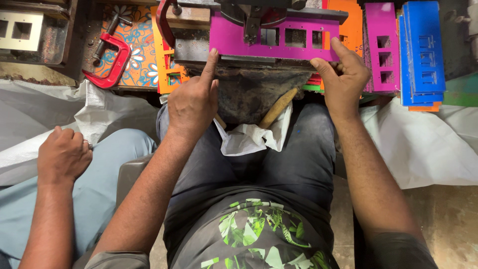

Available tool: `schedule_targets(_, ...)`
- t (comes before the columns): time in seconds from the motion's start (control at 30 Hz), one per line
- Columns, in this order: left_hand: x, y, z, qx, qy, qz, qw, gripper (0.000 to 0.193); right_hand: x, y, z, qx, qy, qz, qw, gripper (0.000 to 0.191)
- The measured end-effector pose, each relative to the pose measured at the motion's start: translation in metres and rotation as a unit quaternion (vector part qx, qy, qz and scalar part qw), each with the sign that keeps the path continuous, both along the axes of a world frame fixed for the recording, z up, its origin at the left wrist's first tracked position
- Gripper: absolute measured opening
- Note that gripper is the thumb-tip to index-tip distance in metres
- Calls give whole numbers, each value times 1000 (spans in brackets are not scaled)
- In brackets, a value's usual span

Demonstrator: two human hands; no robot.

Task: The person repeatedly places colorful plastic sheets under a manual press and punches out rectangular frames. They handle green, orange, red, and pink sheets one at a time, aligning each under the press, operating the lever, and removing the punched pieces.

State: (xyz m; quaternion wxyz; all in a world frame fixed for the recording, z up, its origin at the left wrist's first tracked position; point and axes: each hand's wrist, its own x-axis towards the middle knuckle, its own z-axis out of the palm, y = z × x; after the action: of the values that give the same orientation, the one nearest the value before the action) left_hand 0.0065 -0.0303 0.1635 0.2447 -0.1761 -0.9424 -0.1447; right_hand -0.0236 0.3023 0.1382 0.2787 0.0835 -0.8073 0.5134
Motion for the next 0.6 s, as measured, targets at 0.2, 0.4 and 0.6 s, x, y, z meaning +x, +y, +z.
schedule_targets(0.2, 0, 0, 1, -3, 2, 3, 1000, 72, -1, 0, 0, -5, 0, 8, 1000, 44)
schedule_targets(0.4, 0, 1, 2, -11, -3, 7, 1000, 72, -1, -1, 2, -17, 4, 19, 1000, 43)
schedule_targets(0.6, 0, 0, 1, -11, 3, 7, 1000, 72, 0, -2, 3, -17, -4, 19, 1000, 43)
